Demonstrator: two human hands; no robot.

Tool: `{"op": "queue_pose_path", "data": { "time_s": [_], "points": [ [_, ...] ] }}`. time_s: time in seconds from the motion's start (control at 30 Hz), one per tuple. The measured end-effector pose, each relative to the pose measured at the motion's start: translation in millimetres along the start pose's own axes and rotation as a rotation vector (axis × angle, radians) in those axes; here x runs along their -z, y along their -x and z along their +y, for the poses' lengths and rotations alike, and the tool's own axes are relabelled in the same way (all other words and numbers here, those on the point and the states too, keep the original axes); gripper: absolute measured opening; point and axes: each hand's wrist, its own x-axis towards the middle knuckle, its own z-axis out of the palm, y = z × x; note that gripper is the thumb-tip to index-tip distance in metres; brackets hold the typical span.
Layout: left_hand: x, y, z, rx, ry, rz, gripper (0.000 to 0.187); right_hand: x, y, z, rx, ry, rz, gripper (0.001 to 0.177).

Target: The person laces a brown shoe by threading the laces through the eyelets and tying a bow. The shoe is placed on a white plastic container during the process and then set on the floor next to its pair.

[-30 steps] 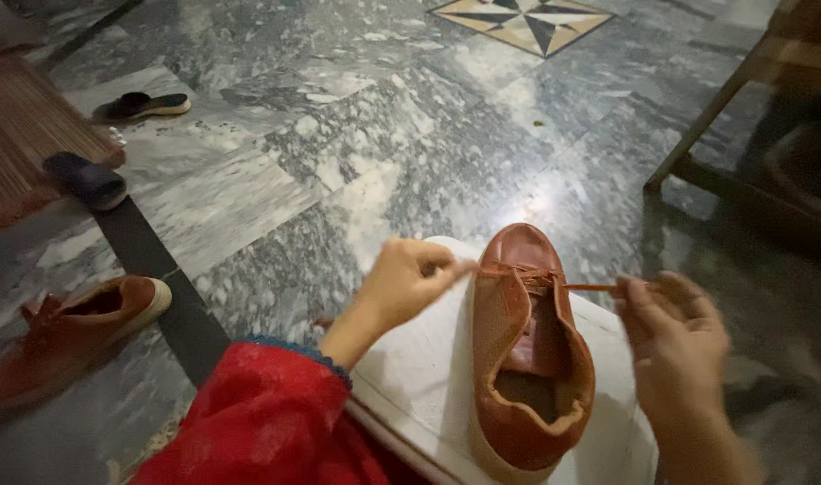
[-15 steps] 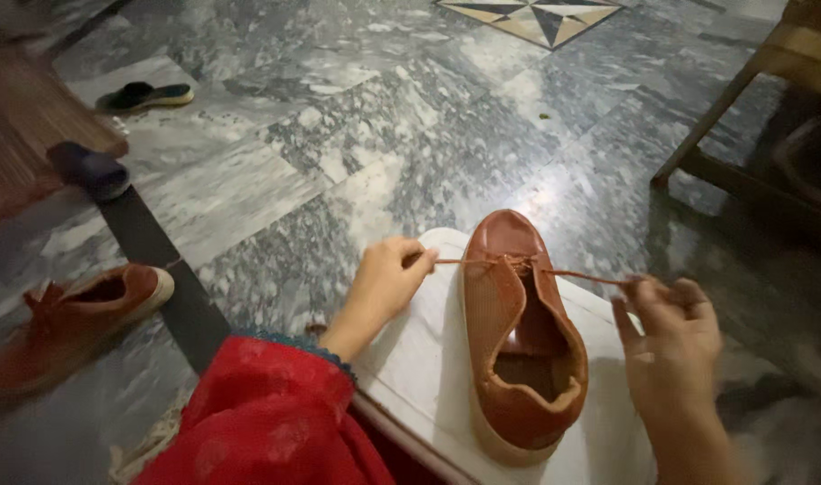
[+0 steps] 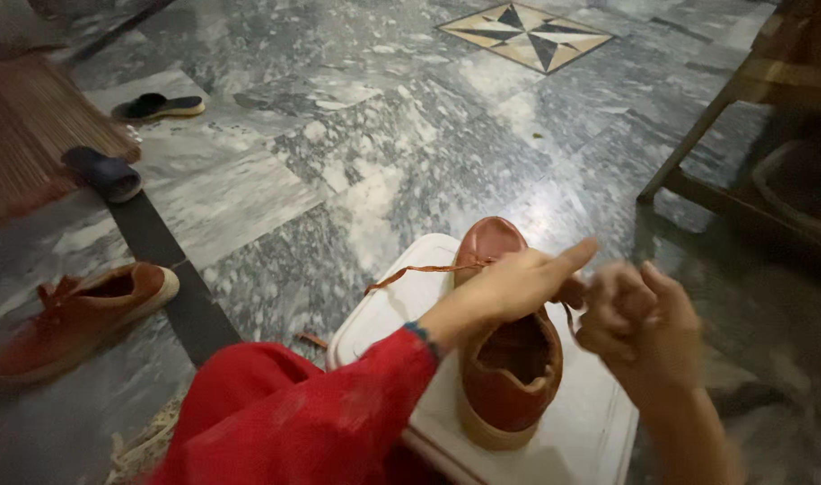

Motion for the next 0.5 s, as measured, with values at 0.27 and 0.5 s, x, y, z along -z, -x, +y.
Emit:
{"op": "queue_pose_path", "data": {
  "time_s": [0.27,0.5],
  "points": [
    [-22.0,-30.7,1.0,0.175,0.175,-0.061,0.048,2.5,1.5,10.2,-0.051,0.264,-0.193,0.071],
    [3.0,-21.8,48.5,-0.089,0.011,0.256,0.032,-23.7,6.0,-26.1,-0.025,0.045,0.222,0.057]
  ]
}}
